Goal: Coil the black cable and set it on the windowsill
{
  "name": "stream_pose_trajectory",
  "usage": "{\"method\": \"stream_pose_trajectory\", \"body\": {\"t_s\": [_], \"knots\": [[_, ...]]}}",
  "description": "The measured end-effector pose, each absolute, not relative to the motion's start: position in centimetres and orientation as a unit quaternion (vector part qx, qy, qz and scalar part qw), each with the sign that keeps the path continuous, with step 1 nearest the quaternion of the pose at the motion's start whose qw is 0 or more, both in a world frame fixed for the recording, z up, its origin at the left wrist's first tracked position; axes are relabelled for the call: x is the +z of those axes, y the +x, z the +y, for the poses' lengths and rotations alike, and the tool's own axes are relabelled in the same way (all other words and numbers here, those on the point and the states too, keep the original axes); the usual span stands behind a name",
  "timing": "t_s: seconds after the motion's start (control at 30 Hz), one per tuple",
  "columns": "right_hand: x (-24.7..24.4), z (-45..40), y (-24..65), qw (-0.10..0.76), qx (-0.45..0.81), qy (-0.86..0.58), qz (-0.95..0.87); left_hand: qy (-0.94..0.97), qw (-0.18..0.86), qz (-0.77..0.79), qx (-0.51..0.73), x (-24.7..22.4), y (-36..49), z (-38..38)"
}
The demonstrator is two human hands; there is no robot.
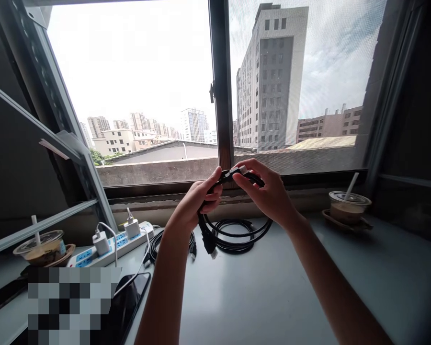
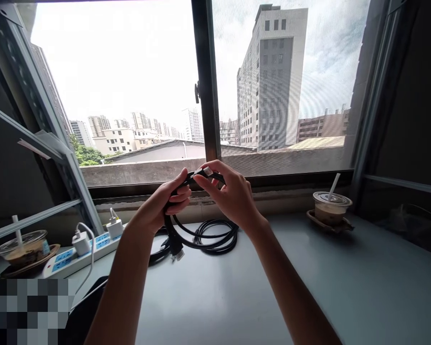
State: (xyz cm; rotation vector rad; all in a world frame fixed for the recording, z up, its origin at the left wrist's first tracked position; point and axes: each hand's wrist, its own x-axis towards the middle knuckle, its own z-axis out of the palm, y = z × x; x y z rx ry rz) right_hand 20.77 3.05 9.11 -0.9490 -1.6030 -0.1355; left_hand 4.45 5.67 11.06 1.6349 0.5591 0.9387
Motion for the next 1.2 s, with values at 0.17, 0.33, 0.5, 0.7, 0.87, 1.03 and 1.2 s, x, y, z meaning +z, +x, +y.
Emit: {"method": "stream_pose_trajectory", "body": {"t_s": [0.17, 0.33, 0.5, 0.7, 0.87, 1.03, 1.2], "knots": [[9.0, 3.4, 20.7, 0.595, -0.100, -0.460, -0.651, 0.671, 0.588, 0.234, 0.387, 10.6, 4.6, 6.3], [8.7, 4.5, 20.8, 0.639, -0.079, -0.430, -0.633, 0.668, 0.578, 0.254, 0.395, 10.3, 4.6, 7.0], [8.5, 5.4, 21.0, 0.716, -0.068, -0.395, -0.571, 0.716, 0.445, 0.338, 0.419, 10.1, 4.1, 7.4], [8.2, 6.1, 21.6, 0.770, -0.041, -0.359, -0.525, 0.787, 0.312, 0.434, 0.309, 9.3, 3.6, 7.9], [7.5, 6.9, 21.8, 0.737, -0.117, -0.388, -0.541, 0.762, 0.343, 0.464, 0.294, 8.8, 3.9, 8.4], [7.1, 7.3, 22.0, 0.672, -0.143, -0.418, -0.594, 0.741, 0.336, 0.462, 0.352, 7.9, 4.3, 9.8], [6.8, 7.5, 22.6, 0.537, -0.196, -0.491, -0.657, 0.713, 0.317, 0.492, 0.385, 6.9, 4.6, 11.6]]}}
